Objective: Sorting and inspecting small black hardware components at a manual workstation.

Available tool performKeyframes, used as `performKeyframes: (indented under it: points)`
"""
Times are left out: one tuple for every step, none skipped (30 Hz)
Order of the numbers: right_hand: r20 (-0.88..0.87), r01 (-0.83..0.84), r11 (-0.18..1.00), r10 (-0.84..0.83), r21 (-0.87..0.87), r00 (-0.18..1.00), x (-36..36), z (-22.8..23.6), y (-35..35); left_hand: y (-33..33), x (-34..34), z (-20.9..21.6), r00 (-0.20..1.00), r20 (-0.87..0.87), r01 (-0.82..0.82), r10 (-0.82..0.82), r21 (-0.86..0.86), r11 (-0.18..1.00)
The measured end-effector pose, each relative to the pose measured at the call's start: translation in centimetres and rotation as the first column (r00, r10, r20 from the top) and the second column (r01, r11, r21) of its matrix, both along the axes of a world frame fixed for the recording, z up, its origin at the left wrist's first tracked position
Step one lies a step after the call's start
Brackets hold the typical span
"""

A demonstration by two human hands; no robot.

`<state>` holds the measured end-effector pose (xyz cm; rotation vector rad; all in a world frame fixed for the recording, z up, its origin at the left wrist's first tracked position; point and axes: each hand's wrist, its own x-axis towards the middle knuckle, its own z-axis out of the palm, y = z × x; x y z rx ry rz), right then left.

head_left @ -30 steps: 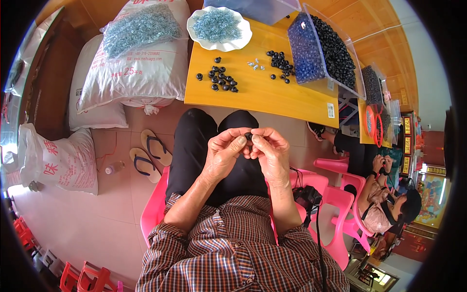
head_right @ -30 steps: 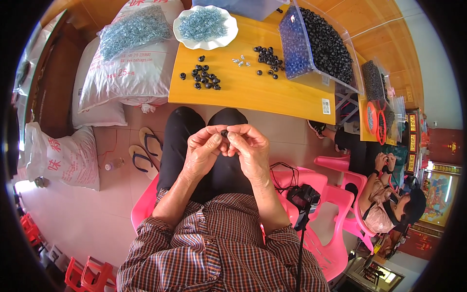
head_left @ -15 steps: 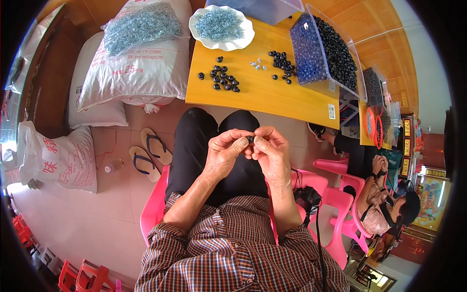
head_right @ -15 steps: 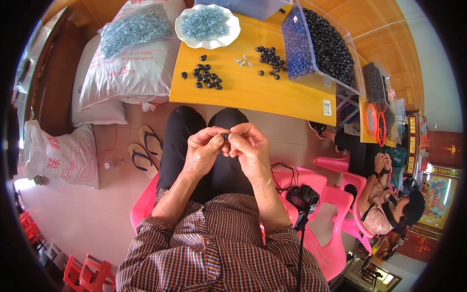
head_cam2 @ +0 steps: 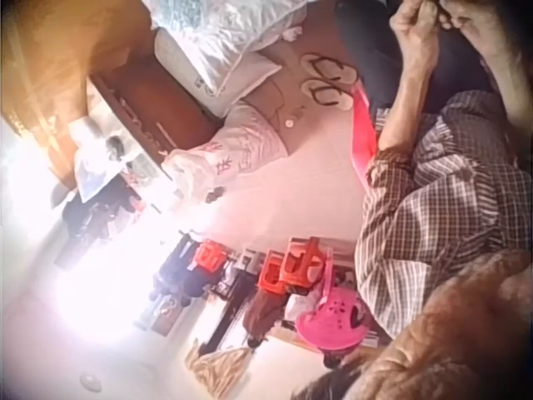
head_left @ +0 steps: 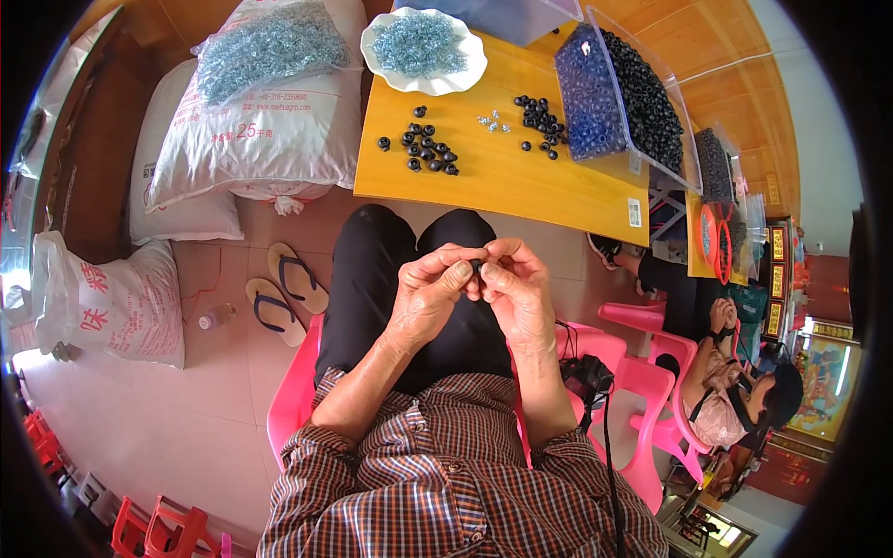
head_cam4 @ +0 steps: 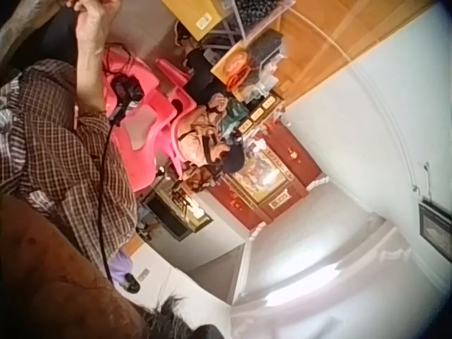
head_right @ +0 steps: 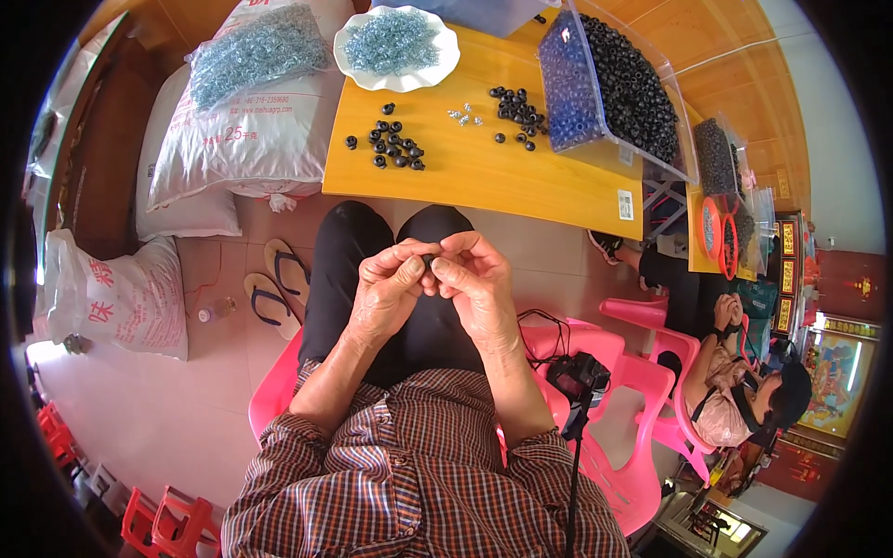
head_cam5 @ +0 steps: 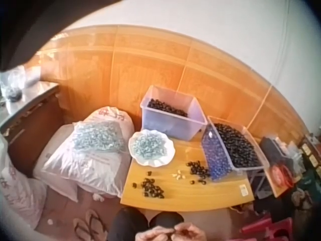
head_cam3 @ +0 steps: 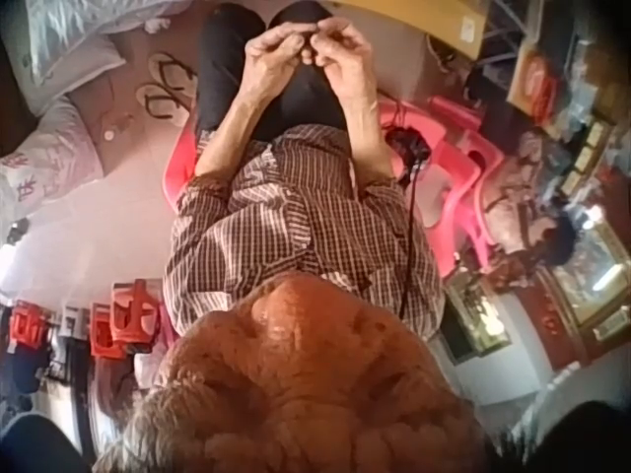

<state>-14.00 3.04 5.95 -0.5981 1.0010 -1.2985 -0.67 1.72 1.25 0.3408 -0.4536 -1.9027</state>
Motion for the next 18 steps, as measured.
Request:
performKeyframes:
  points:
    - [0.014,-0.002,1.0,0.002,-0.002,1.0,0.0,0.0,0.01,0.03,-0.04,-0.03,1.0,-0.007,0.0,0.0,-0.004,1.0]
    - [0.028,-0.004,1.0,0.004,-0.004,1.0,0.0,0.03,0.03,0.05,-0.05,-0.04,1.0,-0.015,0.0,0.0,-0.007,1.0]
    - [0.028,-0.004,1.0,0.004,-0.003,1.0,-0.02,0.05,0.05,0.07,-0.05,-0.09,1.0,-0.015,0.0,0.0,-0.007,1.0]
    - [0.041,-0.01,1.0,0.009,0.001,0.999,-0.03,0.06,0.07,0.08,-0.04,-0.16,1.0,-0.008,-0.006,0.006,-0.014,1.0]
    - [0.054,-0.015,1.0,0.015,0.006,0.998,-0.04,0.05,0.09,0.1,-0.03,-0.23,1.0,-0.001,-0.012,0.012,-0.021,1.0]
    - [0.054,-0.015,1.0,0.015,0.007,0.998,0.01,0.14,0.09,0.12,-0.01,-0.26,1.0,-0.001,-0.012,0.012,-0.02,1.0]
    - [0.064,-0.016,1.0,0.015,0.009,0.998,0.1,0.29,0.06,0.12,0.02,-0.28,1.0,0.022,-0.017,0.018,-0.029,0.999]
    - [0.074,-0.016,1.0,0.015,0.011,0.997,0.15,0.39,0.03,0.12,0.02,-0.27,0.999,0.044,-0.022,0.024,-0.038,0.999]
    - [0.074,-0.016,1.0,0.015,0.012,0.997,0.17,0.37,0.01,0.13,0.02,-0.24,0.999,0.044,-0.022,0.024,-0.038,0.999]
    - [0.076,-0.015,1.0,0.014,0.011,0.997,0.18,0.35,-0.02,0.16,0.01,-0.22,0.998,0.047,-0.028,0.029,-0.033,0.999]
    - [0.078,-0.013,1.0,0.013,0.009,0.997,0.22,0.35,-0.03,0.16,0.01,-0.18,0.998,0.05,-0.034,0.035,-0.028,0.999]
    - [0.077,-0.013,1.0,0.012,0.01,0.997,0.28,0.31,-0.03,0.16,0.01,-0.19,0.998,0.049,-0.034,0.035,-0.027,0.999]
    - [0.074,-0.004,1.0,0.004,0.002,0.997,0.36,0.24,-0.02,0.16,0.01,-0.22,0.998,0.055,-0.042,0.044,-0.031,0.999]
    - [0.07,0.005,1.0,-0.004,-0.006,0.998,0.44,0.14,-0.01,0.16,0.01,-0.27,0.997,0.06,-0.051,0.053,-0.035,0.998]
    - [0.07,0.005,1.0,-0.005,-0.005,0.998,0.51,0.04,-0.01,0.15,0.04,-0.33,0.997,0.06,-0.05,0.052,-0.034,0.998]
    - [0.07,0.005,1.0,-0.005,-0.009,0.998,0.58,-0.07,0.0,0.14,0.08,-0.4,0.997,0.058,-0.053,0.054,-0.027,0.998]
    - [0.07,0.006,1.0,-0.005,-0.013,0.998,0.68,-0.14,-0.02,0.13,0.1,-0.49,0.997,0.056,-0.056,0.057,-0.02,0.998]
    - [0.069,0.006,1.0,-0.005,-0.012,0.998,0.86,-0.16,-0.05,0.15,0.08,-0.63,0.997,0.055,-0.055,0.056,-0.019,0.998]
